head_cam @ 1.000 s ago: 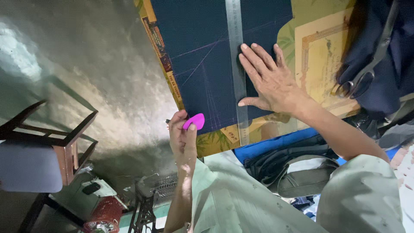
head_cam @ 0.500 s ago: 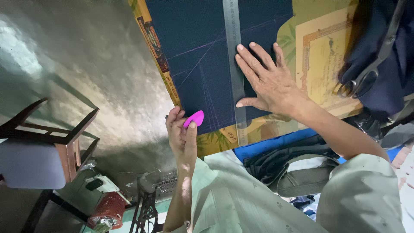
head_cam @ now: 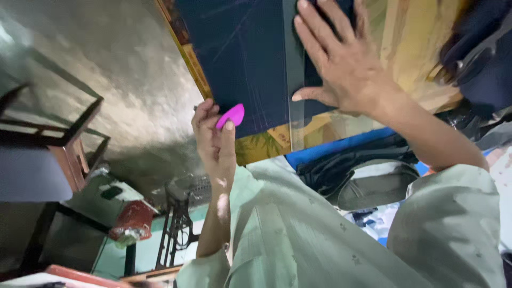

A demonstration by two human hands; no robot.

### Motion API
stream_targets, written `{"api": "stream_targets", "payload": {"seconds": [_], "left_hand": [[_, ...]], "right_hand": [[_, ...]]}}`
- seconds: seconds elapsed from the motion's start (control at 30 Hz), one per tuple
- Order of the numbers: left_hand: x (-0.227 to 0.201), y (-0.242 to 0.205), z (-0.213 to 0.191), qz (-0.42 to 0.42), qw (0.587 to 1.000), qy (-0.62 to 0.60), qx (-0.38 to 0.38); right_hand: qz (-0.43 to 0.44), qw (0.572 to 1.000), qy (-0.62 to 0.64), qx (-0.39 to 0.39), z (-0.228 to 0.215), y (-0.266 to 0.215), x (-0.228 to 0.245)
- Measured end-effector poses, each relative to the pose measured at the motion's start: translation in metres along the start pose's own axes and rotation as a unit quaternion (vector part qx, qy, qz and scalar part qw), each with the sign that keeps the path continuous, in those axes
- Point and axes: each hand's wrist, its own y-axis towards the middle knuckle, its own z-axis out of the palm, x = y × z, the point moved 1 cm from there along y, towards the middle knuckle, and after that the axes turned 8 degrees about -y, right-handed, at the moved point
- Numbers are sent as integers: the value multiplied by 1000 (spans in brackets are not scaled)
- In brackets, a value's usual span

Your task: The person uses a metal ruler and a pink marking tool to draw straight lines on a piece of dark blue fabric laid out on a wooden table. They repeatedly reposition the ruler and mark along its edge to create a pattern of intersecting lines.

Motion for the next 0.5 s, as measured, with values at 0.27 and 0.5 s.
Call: {"api": "stream_targets", "payload": {"seconds": [0.27,0.5], "left_hand": [[-1,3,0,21,999,42,17],[3,9,-2,50,994,91,38]], "right_hand": [[-9,998,-60,-19,8,1,1],[-11,999,-34,-22,7,-1,1]]}}
